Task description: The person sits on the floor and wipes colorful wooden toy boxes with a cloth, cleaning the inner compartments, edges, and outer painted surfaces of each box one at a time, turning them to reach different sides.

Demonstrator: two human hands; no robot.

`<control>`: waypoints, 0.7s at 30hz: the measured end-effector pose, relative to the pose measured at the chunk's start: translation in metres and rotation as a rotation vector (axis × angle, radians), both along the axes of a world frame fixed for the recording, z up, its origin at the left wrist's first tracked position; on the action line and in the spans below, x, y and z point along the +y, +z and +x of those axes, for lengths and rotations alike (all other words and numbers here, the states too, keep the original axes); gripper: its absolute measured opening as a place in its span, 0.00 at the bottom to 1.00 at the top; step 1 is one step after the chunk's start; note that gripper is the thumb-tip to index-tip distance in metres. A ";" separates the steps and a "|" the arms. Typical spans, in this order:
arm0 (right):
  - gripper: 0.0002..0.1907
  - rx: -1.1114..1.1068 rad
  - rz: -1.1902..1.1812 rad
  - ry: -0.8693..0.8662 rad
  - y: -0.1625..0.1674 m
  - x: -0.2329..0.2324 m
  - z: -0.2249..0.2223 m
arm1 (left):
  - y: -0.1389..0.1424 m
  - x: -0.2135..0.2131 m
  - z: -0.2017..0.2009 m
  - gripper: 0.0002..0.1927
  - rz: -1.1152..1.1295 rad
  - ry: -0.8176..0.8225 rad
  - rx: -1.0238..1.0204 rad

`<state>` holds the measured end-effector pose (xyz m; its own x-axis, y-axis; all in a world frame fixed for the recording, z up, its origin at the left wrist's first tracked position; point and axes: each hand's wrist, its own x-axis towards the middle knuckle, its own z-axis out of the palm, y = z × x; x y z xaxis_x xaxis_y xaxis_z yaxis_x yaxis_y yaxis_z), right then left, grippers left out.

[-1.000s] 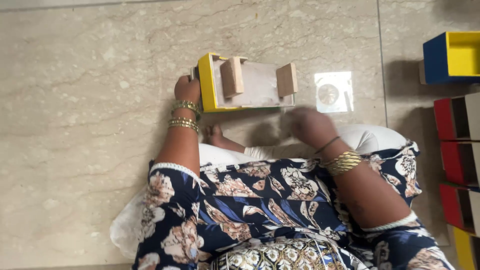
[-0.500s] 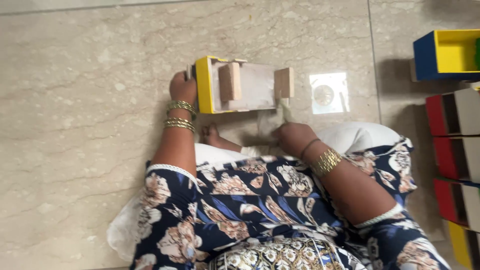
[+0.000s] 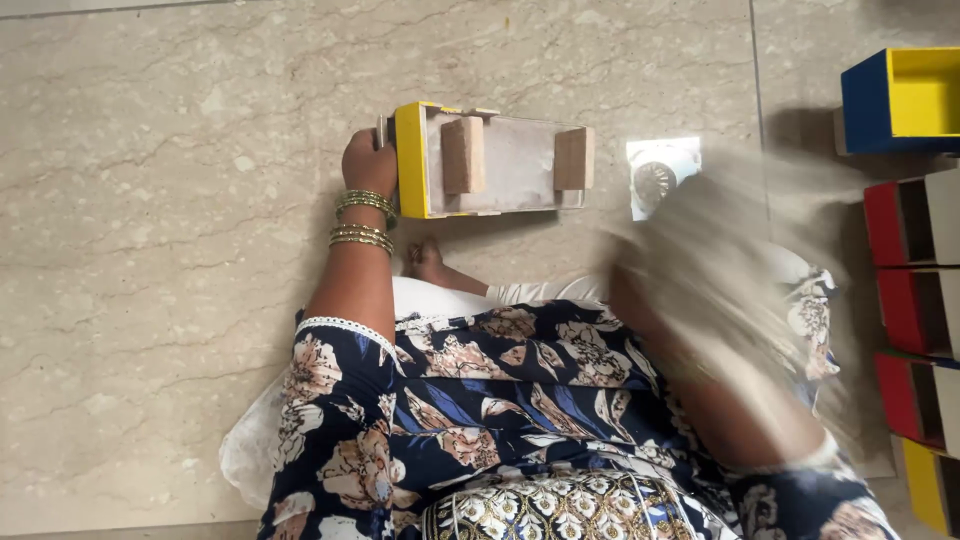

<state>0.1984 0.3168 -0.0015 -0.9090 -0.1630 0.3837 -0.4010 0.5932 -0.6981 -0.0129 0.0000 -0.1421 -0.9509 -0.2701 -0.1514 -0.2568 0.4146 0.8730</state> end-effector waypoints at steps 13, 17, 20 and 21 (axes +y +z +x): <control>0.23 0.435 -0.407 -0.171 0.037 0.070 0.023 | 0.037 0.010 0.022 0.17 0.070 -0.314 0.678; 0.26 0.206 -0.481 -0.010 0.044 0.086 0.039 | 0.057 0.017 0.030 0.17 0.041 -0.392 0.690; 0.19 -0.112 0.023 0.001 -0.012 0.048 0.005 | 0.061 0.017 0.033 0.17 0.080 -0.374 0.639; 0.16 -0.220 0.190 0.005 -0.033 0.032 -0.008 | 0.061 0.016 0.034 0.16 0.124 -0.371 0.603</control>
